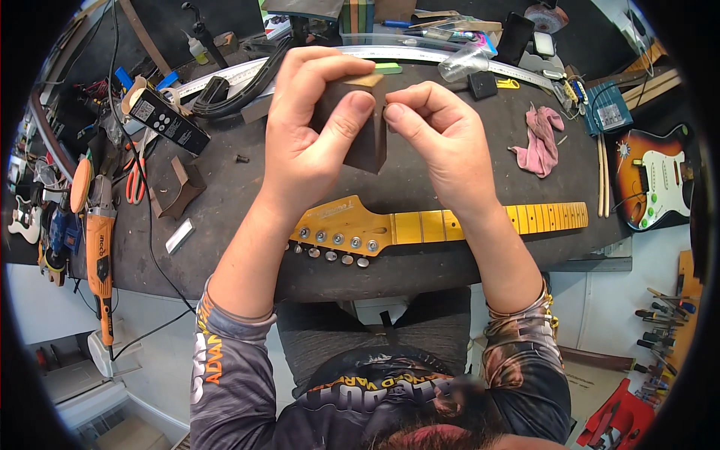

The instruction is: The person sands a small guitar nut by rubbing it against a sanding block held in their hands, then places the nut onto a guitar neck at a workbench.

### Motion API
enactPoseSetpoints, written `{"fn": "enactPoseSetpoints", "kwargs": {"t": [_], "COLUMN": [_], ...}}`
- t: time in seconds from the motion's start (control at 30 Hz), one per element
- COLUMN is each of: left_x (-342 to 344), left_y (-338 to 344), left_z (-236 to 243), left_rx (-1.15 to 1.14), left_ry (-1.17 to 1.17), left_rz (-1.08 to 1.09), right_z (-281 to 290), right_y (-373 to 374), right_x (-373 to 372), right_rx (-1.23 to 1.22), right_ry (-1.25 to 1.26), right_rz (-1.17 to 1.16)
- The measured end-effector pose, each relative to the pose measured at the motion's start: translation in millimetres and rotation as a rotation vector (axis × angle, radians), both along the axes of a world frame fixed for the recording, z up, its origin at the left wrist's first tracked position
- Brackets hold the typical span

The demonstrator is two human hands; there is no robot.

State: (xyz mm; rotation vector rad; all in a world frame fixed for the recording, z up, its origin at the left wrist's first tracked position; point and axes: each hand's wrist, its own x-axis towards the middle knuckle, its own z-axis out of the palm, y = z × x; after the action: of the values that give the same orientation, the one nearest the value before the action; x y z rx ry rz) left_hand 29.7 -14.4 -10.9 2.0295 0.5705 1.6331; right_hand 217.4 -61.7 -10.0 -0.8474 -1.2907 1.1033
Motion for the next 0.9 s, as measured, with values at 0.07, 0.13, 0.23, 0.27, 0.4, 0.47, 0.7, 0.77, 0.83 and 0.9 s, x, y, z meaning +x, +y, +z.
{"fn": "enactPoseSetpoints", "kwargs": {"t": [0.07,0.13,0.23,0.27,0.4,0.47,0.7,0.77,0.83,0.9], "left_x": [0,-2,-1,0,0,-1,-1,0,-1,-12], "left_y": [1,2,0,0,1,1,-1,-3,0,9], "left_z": [0,0,0,0,-1,1,3,4,4,3], "left_rx": [0.015,0.047,0.000,0.008,-0.004,-0.009,-0.047,-0.067,-0.032,-0.057], "left_ry": [-0.069,0.039,0.010,-0.033,-0.042,0.008,-0.041,0.082,0.131,0.027], "left_rz": [0.052,0.017,-0.013,0.018,-0.001,-0.040,-0.033,-0.105,-0.108,-0.141], "right_z": [0,1,2,-1,-1,0,-2,-2,-2,-3], "right_y": [-1,-1,0,0,1,2,4,9,14,16], "right_x": [-2,-2,0,-1,0,3,1,13,18,22], "right_rx": [0.003,0.007,0.022,0.013,-0.008,-0.009,-0.059,-0.052,-0.042,-0.075], "right_ry": [0.008,0.015,0.042,0.010,0.006,0.024,0.115,0.212,0.388,0.437], "right_rz": [-0.008,-0.015,-0.029,-0.008,0.002,0.012,0.057,0.069,0.088,0.148]}}
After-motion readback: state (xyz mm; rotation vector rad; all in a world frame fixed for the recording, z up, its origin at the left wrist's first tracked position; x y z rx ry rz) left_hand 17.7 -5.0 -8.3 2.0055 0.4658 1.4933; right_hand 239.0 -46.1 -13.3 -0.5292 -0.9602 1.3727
